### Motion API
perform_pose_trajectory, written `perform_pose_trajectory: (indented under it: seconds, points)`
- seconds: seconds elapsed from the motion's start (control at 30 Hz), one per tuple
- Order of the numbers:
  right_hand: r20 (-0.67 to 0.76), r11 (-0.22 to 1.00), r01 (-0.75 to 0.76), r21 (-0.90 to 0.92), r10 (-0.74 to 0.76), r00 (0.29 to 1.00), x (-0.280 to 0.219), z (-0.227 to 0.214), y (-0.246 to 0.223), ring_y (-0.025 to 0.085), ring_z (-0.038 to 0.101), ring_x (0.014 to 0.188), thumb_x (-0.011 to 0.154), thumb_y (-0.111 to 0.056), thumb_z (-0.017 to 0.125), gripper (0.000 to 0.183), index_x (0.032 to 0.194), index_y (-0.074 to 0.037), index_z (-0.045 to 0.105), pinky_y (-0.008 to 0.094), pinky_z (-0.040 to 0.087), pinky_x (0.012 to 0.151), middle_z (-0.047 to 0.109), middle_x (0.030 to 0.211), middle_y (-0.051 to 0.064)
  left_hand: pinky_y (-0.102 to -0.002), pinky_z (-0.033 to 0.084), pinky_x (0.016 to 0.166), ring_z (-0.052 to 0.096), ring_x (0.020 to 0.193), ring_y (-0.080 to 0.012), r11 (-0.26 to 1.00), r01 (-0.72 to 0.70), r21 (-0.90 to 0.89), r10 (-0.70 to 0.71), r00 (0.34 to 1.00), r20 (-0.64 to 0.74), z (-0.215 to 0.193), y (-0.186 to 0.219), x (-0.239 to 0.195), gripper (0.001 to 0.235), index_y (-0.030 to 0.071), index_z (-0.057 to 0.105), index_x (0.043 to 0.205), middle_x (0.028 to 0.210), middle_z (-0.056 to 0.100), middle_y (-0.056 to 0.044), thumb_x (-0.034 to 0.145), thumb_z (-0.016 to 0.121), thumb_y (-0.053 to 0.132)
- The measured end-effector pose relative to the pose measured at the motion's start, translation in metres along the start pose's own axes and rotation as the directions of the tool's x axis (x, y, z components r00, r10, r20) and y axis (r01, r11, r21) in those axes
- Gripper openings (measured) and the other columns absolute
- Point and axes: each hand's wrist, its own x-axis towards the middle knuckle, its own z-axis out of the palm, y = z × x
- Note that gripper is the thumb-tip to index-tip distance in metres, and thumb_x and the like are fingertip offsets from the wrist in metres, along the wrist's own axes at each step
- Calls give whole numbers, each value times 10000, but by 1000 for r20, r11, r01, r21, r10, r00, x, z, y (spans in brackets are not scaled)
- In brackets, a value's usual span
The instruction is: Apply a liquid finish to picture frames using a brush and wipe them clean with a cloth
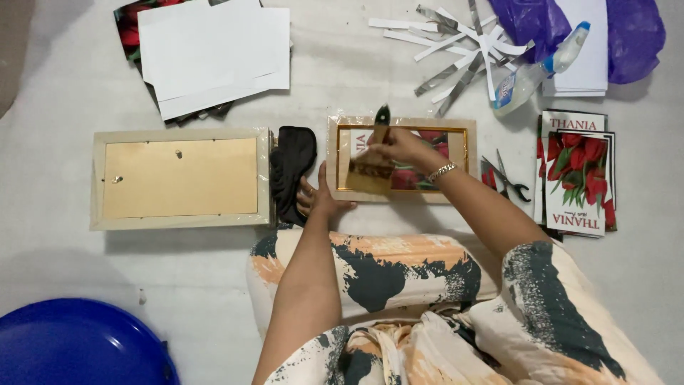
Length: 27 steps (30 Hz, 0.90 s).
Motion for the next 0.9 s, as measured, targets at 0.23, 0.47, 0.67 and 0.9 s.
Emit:
perform_pose_trajectory:
  seconds: [0.23, 0.47, 0.67, 0.9]
  points:
    - [-560, 971, 234, -52, -222, 798, 52, -19, -13, 277, 749, 959, 983, -169, 768, 107, 1032, -114, 690, 358, 631, 769, 766, 1037, 72, -716, 25, 1171, 43, 1522, -530, 999, 4, 32, -3, 1000, -20, -3, 4, -5, 1415, 636, -67, 1534, 1678, -145, -199, 627, 984, 364]
    - [132, 978, -98, -186, 124, 983, 22, 12, -35, 330, 718, 1071, 876, -377, 776, 349, 1106, -115, 758, 479, 545, 965, 778, 1060, 130, -693, 93, 1180, 87, 1525, -509, 991, -36, -126, 38, 999, 11, -19, 12, -28, 1457, 660, -34, 1521, 1677, -134, -198, 564, 1016, 335]
    - [-318, 994, -76, -76, 48, 947, 76, 0, 4, 265, 727, 1038, 941, -451, 773, 354, 1118, -146, 738, 397, 568, 915, 772, 1027, 77, -701, 37, 1184, 47, 1526, -509, 999, 8, 36, -7, 1000, -20, 1, 0, -5, 1376, 614, -65, 1546, 1683, -100, -192, 660, 960, 368]
    - [166, 995, -98, 9, 95, 982, 46, 21, -35, 309, 730, 908, 886, -309, 788, 373, 1112, -19, 728, 400, 610, 774, 754, 960, 199, -703, 13, 1180, 6, 1528, -510, 999, 14, -40, -15, 1000, -26, -11, 14, -22, 1446, 533, -152, 1562, 1689, -111, -164, 670, 958, 283]
